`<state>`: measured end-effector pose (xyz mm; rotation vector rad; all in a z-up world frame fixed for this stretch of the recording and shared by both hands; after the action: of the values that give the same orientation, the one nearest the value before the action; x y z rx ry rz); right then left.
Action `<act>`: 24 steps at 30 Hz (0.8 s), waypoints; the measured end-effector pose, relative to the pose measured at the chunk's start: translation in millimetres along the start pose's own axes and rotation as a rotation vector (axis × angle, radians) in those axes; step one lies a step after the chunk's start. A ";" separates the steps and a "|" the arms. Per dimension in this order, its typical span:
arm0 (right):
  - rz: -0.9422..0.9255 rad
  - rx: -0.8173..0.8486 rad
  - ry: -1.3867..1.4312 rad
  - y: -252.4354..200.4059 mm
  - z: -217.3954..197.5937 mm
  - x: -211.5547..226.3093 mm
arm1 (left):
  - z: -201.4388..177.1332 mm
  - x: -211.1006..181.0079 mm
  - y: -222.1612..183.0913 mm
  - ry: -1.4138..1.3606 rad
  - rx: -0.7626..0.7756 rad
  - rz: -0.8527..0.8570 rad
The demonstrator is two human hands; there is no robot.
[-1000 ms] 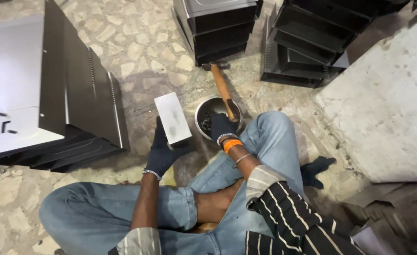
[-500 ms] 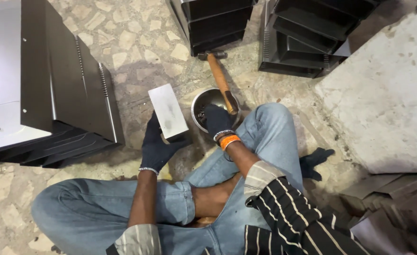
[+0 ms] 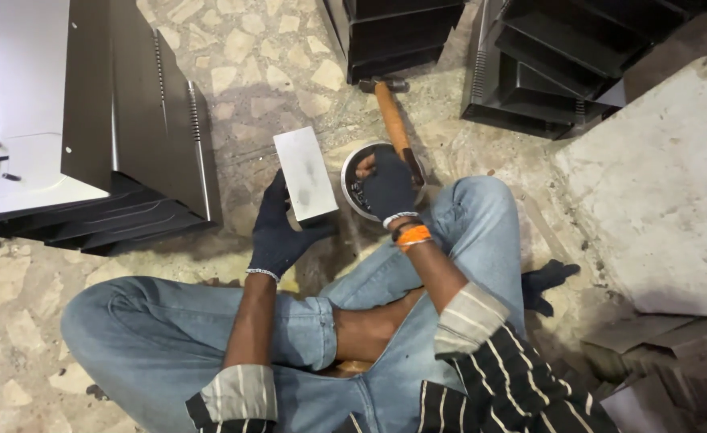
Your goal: The person assembles metal enclosure panels by hammering and fitting components while seated on the floor.
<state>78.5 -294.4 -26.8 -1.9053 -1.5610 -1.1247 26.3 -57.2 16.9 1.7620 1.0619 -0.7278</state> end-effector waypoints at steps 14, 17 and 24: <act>-0.457 0.215 -0.101 -86.6 -36.4 171.8 | -11.5 -12.9 2.9 0.086 -0.074 0.042; -0.460 0.196 -0.088 -86.0 -30.1 162.8 | -12.9 -14.8 3.2 0.087 -0.097 0.038; -0.322 0.167 0.049 -73.2 -41.5 162.9 | -11.2 -7.8 2.1 0.106 -0.087 0.050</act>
<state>2.0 -208.0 115.7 -1.5451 -1.9162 -1.1174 24.9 -50.0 28.7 1.7619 1.0998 -0.5539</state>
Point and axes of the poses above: each hand's wrist, its own y-axis towards the middle knuckle, its own z-axis out of the palm, x = y × z, the point moved 6 cm from there along y, towards the middle knuckle, and after that the axes turned 8 degrees about z, right-handed, at the moved point
